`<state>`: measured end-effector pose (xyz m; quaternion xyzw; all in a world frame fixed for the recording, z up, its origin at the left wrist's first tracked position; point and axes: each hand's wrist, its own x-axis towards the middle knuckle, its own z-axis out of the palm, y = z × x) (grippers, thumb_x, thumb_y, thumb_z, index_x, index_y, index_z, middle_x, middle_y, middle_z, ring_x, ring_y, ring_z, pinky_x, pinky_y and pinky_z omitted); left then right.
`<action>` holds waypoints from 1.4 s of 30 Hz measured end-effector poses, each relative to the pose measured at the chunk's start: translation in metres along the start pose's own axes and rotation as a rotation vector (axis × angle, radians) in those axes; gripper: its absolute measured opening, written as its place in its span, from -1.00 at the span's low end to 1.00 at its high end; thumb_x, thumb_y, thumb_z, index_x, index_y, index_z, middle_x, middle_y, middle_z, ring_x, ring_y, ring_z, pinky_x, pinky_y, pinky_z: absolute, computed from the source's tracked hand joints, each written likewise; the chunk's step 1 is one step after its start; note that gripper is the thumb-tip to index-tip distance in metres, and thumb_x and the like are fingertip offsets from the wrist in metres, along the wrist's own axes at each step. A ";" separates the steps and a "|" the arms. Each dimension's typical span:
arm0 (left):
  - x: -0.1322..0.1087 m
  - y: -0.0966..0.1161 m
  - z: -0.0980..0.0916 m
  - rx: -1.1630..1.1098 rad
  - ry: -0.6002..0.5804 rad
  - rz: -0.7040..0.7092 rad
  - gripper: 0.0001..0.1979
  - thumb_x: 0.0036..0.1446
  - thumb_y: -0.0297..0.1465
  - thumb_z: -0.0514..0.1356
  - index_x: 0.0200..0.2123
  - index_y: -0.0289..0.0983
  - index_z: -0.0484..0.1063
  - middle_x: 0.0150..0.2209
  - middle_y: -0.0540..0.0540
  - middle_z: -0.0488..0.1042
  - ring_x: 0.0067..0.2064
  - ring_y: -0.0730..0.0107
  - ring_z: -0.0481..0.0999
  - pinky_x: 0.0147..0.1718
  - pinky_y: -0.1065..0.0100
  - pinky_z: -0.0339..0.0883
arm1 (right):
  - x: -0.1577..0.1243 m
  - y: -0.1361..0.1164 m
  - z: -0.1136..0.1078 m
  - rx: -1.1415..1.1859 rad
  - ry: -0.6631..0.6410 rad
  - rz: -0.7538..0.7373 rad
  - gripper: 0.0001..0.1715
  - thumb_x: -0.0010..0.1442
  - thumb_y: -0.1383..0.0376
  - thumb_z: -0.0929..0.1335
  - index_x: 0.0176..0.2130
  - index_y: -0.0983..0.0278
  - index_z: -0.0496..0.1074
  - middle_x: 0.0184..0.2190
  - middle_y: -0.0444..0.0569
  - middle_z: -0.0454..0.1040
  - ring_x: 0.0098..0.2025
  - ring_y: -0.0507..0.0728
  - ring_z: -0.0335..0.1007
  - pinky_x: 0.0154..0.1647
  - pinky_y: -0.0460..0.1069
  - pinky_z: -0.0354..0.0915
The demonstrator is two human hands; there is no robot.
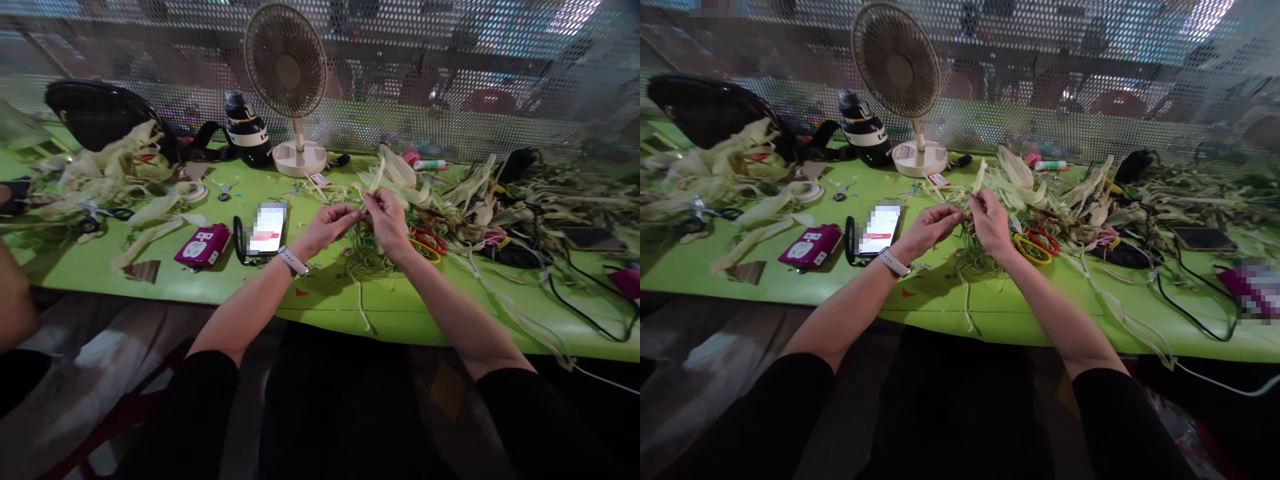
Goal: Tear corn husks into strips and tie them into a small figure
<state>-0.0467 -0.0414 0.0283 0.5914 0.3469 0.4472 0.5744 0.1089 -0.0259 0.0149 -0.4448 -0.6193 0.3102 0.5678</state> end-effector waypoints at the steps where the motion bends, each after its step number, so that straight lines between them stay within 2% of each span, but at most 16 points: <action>1: 0.000 0.000 0.000 -0.035 0.028 -0.014 -0.86 0.20 -0.32 0.26 -0.35 -0.26 0.45 -0.59 0.12 0.22 -0.61 0.64 0.10 -0.63 0.46 -0.07 | 0.002 0.002 -0.001 0.013 -0.010 0.004 -0.58 0.31 -0.04 0.34 -0.38 0.17 0.20 -0.52 -0.21 0.21 -0.51 0.00 0.13 -0.49 -0.03 0.15; 5: -0.001 0.001 0.001 -0.073 0.114 -0.053 -0.86 0.27 -0.38 0.16 -0.37 -0.24 0.33 -0.56 0.09 0.32 -0.59 0.61 0.28 -0.62 0.49 0.07 | 0.006 0.009 -0.005 -0.011 0.009 -0.074 -0.55 0.30 -0.12 0.32 -0.34 0.15 0.21 -0.50 -0.19 0.17 -0.46 0.03 0.15 -0.44 -0.01 0.19; 10: 0.001 0.002 0.002 -0.031 0.102 -0.045 -0.78 0.26 -0.44 0.19 -0.47 -0.27 0.32 -0.60 0.10 0.30 -0.59 0.65 0.23 -0.59 0.53 0.09 | 0.006 0.008 -0.005 -0.063 0.064 -0.122 -0.52 0.30 -0.15 0.30 -0.35 0.16 0.21 -0.50 -0.19 0.20 -0.44 0.03 0.14 -0.40 0.00 0.18; 16: 0.001 0.006 0.007 -0.110 0.131 0.015 -0.78 0.15 -0.52 0.30 -0.50 -0.30 0.36 -0.57 0.11 0.28 -0.55 0.67 0.18 -0.54 0.53 0.08 | 0.003 0.000 -0.002 -0.032 0.077 -0.159 -0.49 0.26 -0.17 0.33 -0.38 0.18 0.24 -0.50 -0.19 0.24 -0.44 0.02 0.14 -0.40 -0.01 0.18; 20: 0.001 0.006 0.006 -0.143 0.128 0.010 -0.74 0.07 -0.44 0.41 -0.51 -0.29 0.37 -0.53 0.09 0.35 -0.48 0.65 0.28 -0.44 0.51 0.19 | 0.002 -0.001 0.001 0.034 0.088 -0.176 -0.49 0.25 -0.18 0.34 -0.36 0.18 0.29 -0.48 -0.18 0.28 -0.43 0.03 0.19 -0.38 -0.01 0.22; 24: 0.002 0.001 0.005 -0.178 0.126 -0.005 -0.72 0.00 -0.31 0.46 -0.47 -0.29 0.42 -0.47 0.04 0.45 -0.40 0.61 0.38 -0.36 0.49 0.29 | 0.001 -0.002 0.002 0.040 0.133 -0.176 -0.48 0.24 -0.18 0.35 -0.38 0.19 0.28 -0.50 -0.20 0.22 -0.44 0.01 0.13 -0.40 -0.02 0.18; 27: 0.002 0.001 0.006 -0.178 0.134 -0.021 -0.77 0.00 -0.30 0.46 -0.40 -0.30 0.51 -0.42 0.01 0.52 -0.37 0.60 0.43 -0.34 0.51 0.33 | 0.000 -0.003 0.002 0.049 0.134 -0.175 -0.48 0.24 -0.18 0.35 -0.37 0.19 0.29 -0.50 -0.20 0.21 -0.46 0.01 0.10 -0.43 -0.02 0.13; 31: 0.000 0.006 0.006 -0.156 0.167 -0.092 -0.92 0.11 -0.43 0.36 -0.42 -0.31 0.57 -0.44 0.00 0.54 -0.41 0.62 0.42 -0.42 0.53 0.29 | 0.001 -0.002 0.001 0.033 0.124 -0.147 -0.47 0.23 -0.21 0.34 -0.36 0.18 0.29 -0.49 -0.18 0.21 -0.46 0.02 0.12 -0.43 -0.01 0.15; 36: 0.000 0.008 0.005 -0.201 0.198 -0.088 -0.92 0.11 -0.51 0.32 -0.32 -0.26 0.63 -0.39 0.00 0.59 -0.40 0.61 0.46 -0.43 0.55 0.29 | 0.003 -0.001 -0.001 -0.039 0.104 -0.144 -0.44 0.25 -0.25 0.28 -0.35 0.17 0.27 -0.47 -0.16 0.20 -0.44 0.03 0.14 -0.41 -0.01 0.17; 39: 0.001 0.005 0.002 -0.201 0.175 -0.117 -0.92 0.15 -0.48 0.29 -0.31 -0.27 0.63 -0.41 -0.01 0.58 -0.43 0.59 0.45 -0.45 0.53 0.28 | 0.001 -0.003 -0.003 -0.072 0.082 -0.176 -0.45 0.25 -0.23 0.29 -0.34 0.18 0.30 -0.47 -0.16 0.24 -0.45 0.03 0.16 -0.39 0.00 0.18; 42: 0.001 -0.001 -0.002 -0.211 0.109 -0.139 -0.90 0.16 -0.36 0.32 -0.36 -0.27 0.58 -0.49 0.03 0.50 -0.52 0.62 0.35 -0.54 0.51 0.19 | -0.002 -0.007 -0.004 -0.155 0.067 -0.196 -0.50 0.28 -0.18 0.31 -0.35 0.18 0.32 -0.55 -0.20 0.19 -0.50 0.02 0.08 -0.42 -0.01 0.14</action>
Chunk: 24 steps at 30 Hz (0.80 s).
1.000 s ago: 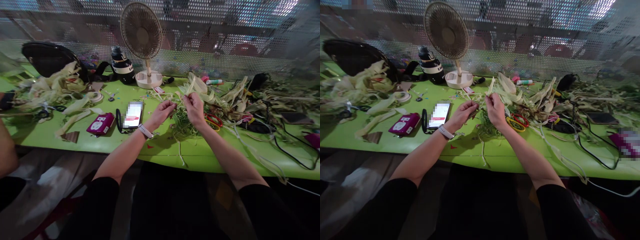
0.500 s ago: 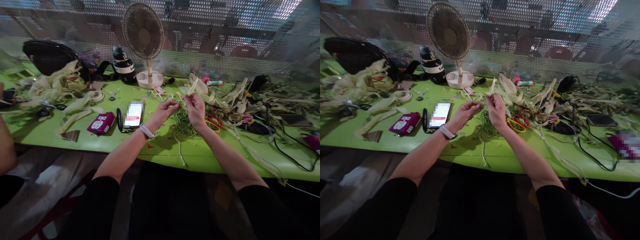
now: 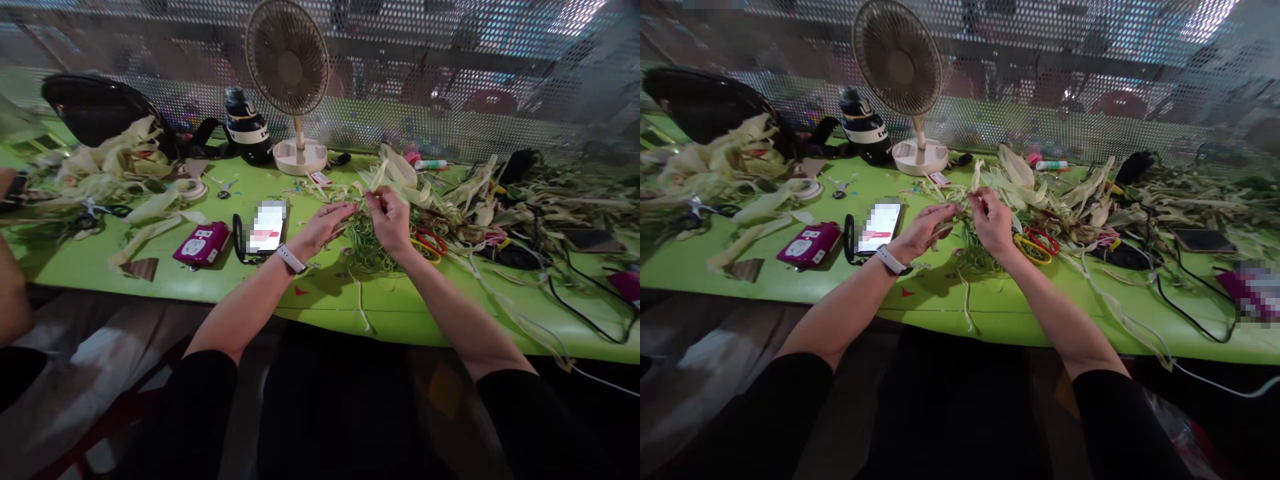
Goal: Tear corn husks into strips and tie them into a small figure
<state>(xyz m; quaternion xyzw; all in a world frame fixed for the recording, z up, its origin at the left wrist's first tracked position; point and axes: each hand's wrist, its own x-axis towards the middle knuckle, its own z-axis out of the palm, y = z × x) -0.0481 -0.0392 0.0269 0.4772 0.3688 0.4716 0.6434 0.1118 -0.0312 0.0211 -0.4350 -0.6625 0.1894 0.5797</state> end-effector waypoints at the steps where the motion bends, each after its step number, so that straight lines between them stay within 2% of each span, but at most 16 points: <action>1: 0.001 -0.002 -0.001 -0.006 -0.031 -0.007 -0.88 0.15 -0.34 0.34 -0.38 -0.27 0.56 -0.52 0.06 0.45 -0.56 0.63 0.30 -0.57 0.52 0.15 | -0.001 -0.001 0.000 -0.020 -0.012 -0.008 -0.51 0.28 -0.17 0.31 -0.35 0.18 0.33 -0.57 -0.22 0.17 -0.52 0.02 0.05 -0.43 -0.01 0.12; 4: 0.002 -0.006 -0.004 -0.010 -0.092 -0.056 -0.90 0.11 -0.39 0.34 -0.40 -0.27 0.52 -0.55 0.07 0.39 -0.58 0.63 0.28 -0.58 0.51 0.13 | -0.001 -0.002 0.000 -0.012 -0.061 -0.020 -0.51 0.27 -0.15 0.32 -0.37 0.19 0.35 -0.58 -0.20 0.20 -0.52 0.02 0.09 -0.43 -0.01 0.13; 7: 0.004 -0.006 -0.005 -0.001 -0.070 -0.114 -0.97 0.09 -0.44 0.31 -0.37 -0.29 0.54 -0.47 0.01 0.48 -0.51 0.58 0.37 -0.51 0.48 0.24 | 0.000 0.000 0.000 0.021 -0.102 0.008 -0.47 0.23 -0.20 0.34 -0.36 0.20 0.38 -0.55 -0.17 0.27 -0.51 0.03 0.17 -0.43 0.00 0.16; 11: 0.002 -0.003 -0.002 0.011 -0.093 -0.141 -0.94 0.06 -0.45 0.29 -0.43 -0.33 0.52 -0.42 -0.05 0.53 -0.44 0.54 0.44 -0.47 0.47 0.28 | 0.003 0.000 -0.003 0.026 -0.188 0.029 -0.42 0.18 -0.25 0.35 -0.34 0.20 0.40 -0.59 -0.20 0.25 -0.55 0.01 0.13 -0.47 -0.01 0.12; 13: -0.001 -0.001 -0.001 0.039 -0.151 -0.137 -0.89 0.06 -0.41 0.29 -0.46 -0.32 0.49 -0.46 -0.03 0.51 -0.47 0.55 0.41 -0.51 0.48 0.23 | 0.005 0.000 -0.005 0.058 -0.235 0.026 -0.40 0.13 -0.26 0.39 -0.29 0.21 0.41 -0.64 -0.25 0.20 -0.58 0.00 0.09 -0.49 -0.02 0.10; 15: -0.004 0.000 -0.001 0.110 -0.247 -0.120 -0.81 0.10 -0.32 0.27 -0.49 -0.30 0.47 -0.58 0.01 0.41 -0.58 0.58 0.29 -0.60 0.47 0.10 | 0.006 -0.001 -0.005 0.106 -0.266 0.030 -0.34 0.10 -0.30 0.39 -0.22 0.21 0.41 -0.65 -0.28 0.17 -0.59 -0.01 0.07 -0.50 -0.03 0.08; 18: -0.008 0.000 0.001 0.210 -0.358 -0.066 -0.66 0.19 -0.18 0.22 -0.53 -0.26 0.39 -0.71 0.06 0.23 -0.66 0.60 0.09 -0.66 0.43 -0.11 | 0.008 0.000 -0.005 0.163 -0.291 0.062 -0.24 0.09 -0.38 0.33 -0.20 0.22 0.43 -0.59 -0.22 0.25 -0.57 -0.02 0.08 -0.52 -0.04 0.05; 21: -0.009 -0.001 0.002 0.202 -0.361 -0.018 -0.61 0.20 -0.15 0.22 -0.55 -0.24 0.28 -0.69 0.07 0.20 -0.65 0.61 0.09 -0.64 0.42 -0.11 | 0.009 0.000 -0.004 0.160 -0.296 0.112 -0.21 0.07 -0.40 0.32 -0.18 0.22 0.42 -0.62 -0.25 0.22 -0.59 -0.04 -0.02 -0.54 -0.04 -0.04; 24: -0.008 -0.003 0.003 0.174 -0.366 0.003 -0.62 0.19 -0.13 0.26 -0.51 -0.24 0.27 -0.66 0.10 0.19 -0.63 0.62 0.11 -0.63 0.43 -0.09 | 0.007 0.000 -0.004 0.151 -0.273 0.130 -0.21 0.08 -0.39 0.33 -0.14 0.21 0.40 -0.67 -0.30 0.14 -0.61 -0.03 -0.10 -0.55 -0.03 -0.08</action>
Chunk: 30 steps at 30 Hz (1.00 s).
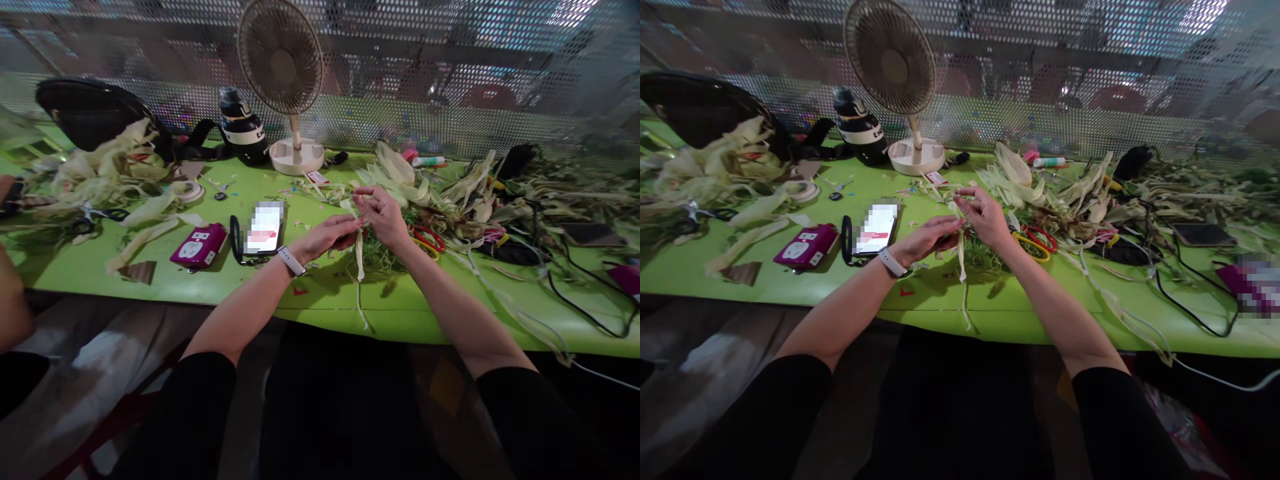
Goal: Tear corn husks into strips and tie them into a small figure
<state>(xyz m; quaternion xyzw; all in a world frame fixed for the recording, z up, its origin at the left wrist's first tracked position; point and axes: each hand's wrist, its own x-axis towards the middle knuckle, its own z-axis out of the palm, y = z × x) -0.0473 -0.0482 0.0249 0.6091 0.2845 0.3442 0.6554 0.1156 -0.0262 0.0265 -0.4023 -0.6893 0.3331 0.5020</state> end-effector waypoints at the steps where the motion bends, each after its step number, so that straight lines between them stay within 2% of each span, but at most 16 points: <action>1: 0.000 0.000 0.000 0.004 -0.006 0.002 -0.62 0.18 -0.12 0.28 -0.49 -0.24 0.29 -0.66 0.10 0.20 -0.63 0.62 0.12 -0.63 0.43 -0.09 | 0.000 0.000 0.000 -0.001 0.021 -0.007 -0.23 0.08 -0.38 0.33 -0.15 0.21 0.39 -0.67 -0.30 0.14 -0.61 -0.03 -0.09 -0.54 -0.02 -0.07; 6: -0.002 0.001 0.003 0.095 -0.049 -0.014 -0.61 0.13 -0.07 0.32 -0.46 -0.25 0.34 -0.63 0.08 0.31 -0.60 0.62 0.22 -0.63 0.46 -0.01 | -0.001 0.006 0.001 -0.080 0.174 -0.040 -0.41 0.20 -0.25 0.35 -0.15 0.18 0.37 -0.65 -0.27 0.22 -0.60 0.01 0.03 -0.47 0.02 0.12; 10: 0.000 0.000 0.004 0.084 -0.034 -0.014 -0.63 0.15 -0.10 0.33 -0.43 -0.27 0.39 -0.61 0.06 0.40 -0.59 0.62 0.28 -0.60 0.48 0.10 | 0.000 0.005 -0.003 -0.203 0.214 -0.083 -0.49 0.27 -0.19 0.32 -0.14 0.17 0.39 -0.63 -0.23 0.22 -0.55 0.09 0.18 -0.37 0.08 0.27; 13: 0.005 -0.004 0.001 0.001 0.110 0.014 -0.70 0.21 -0.17 0.31 -0.39 -0.28 0.42 -0.55 0.03 0.47 -0.55 0.60 0.37 -0.53 0.47 0.22 | -0.001 -0.007 -0.009 -0.344 0.295 -0.252 -0.51 0.29 -0.18 0.31 -0.15 0.15 0.42 -0.41 -0.05 0.40 -0.26 0.21 0.38 -0.10 0.18 0.32; 15: 0.010 -0.007 -0.002 -0.060 0.245 0.068 -0.76 0.24 -0.22 0.29 -0.34 -0.28 0.45 -0.52 0.03 0.49 -0.52 0.60 0.40 -0.48 0.48 0.26 | -0.002 -0.015 -0.013 -0.391 0.307 -0.306 -0.54 0.32 -0.15 0.28 -0.22 0.16 0.42 -0.30 0.01 0.43 -0.13 0.23 0.38 0.01 0.20 0.28; 17: 0.013 -0.008 -0.006 -0.110 0.351 0.120 -0.81 0.26 -0.26 0.28 -0.31 -0.27 0.46 -0.50 0.03 0.50 -0.51 0.62 0.41 -0.47 0.49 0.26 | -0.003 -0.020 -0.015 -0.398 0.225 -0.273 -0.50 0.32 -0.16 0.29 -0.33 0.18 0.40 -0.33 0.01 0.42 -0.16 0.20 0.35 -0.02 0.17 0.27; 19: 0.015 -0.008 -0.009 -0.175 0.413 0.150 -0.80 0.28 -0.25 0.25 -0.31 -0.26 0.45 -0.47 0.02 0.51 -0.50 0.61 0.42 -0.47 0.49 0.26 | -0.003 -0.018 -0.016 -0.371 0.095 -0.188 -0.41 0.25 -0.24 0.31 -0.43 0.19 0.35 -0.42 -0.03 0.39 -0.28 0.15 0.30 -0.14 0.10 0.25; 23: 0.014 -0.002 -0.011 -0.288 0.403 0.113 -0.69 0.35 -0.17 0.14 -0.30 -0.27 0.48 -0.49 0.00 0.50 -0.49 0.58 0.42 -0.47 0.49 0.28 | 0.001 -0.006 -0.016 -0.265 -0.164 0.009 -0.21 0.17 -0.41 0.21 -0.54 0.20 0.27 -0.62 -0.14 0.25 -0.49 0.05 0.14 -0.40 0.01 0.10; 26: 0.012 0.001 -0.010 -0.301 0.342 0.054 -0.69 0.36 -0.19 0.11 -0.24 -0.29 0.51 -0.50 -0.01 0.50 -0.49 0.57 0.43 -0.49 0.50 0.26 | 0.005 0.000 -0.016 -0.219 -0.195 0.021 -0.17 0.07 -0.47 0.23 -0.51 0.21 0.28 -0.61 -0.17 0.23 -0.50 0.03 0.11 -0.44 -0.01 0.05; 30: 0.009 0.003 -0.007 -0.292 0.296 0.039 -0.79 0.33 -0.28 0.16 -0.22 -0.30 0.50 -0.45 -0.04 0.54 -0.45 0.54 0.50 -0.55 0.52 0.20 | 0.008 0.005 -0.015 -0.155 -0.209 0.034 -0.15 0.02 -0.48 0.25 -0.43 0.24 0.36 -0.52 -0.15 0.34 -0.47 0.02 0.16 -0.43 -0.01 0.08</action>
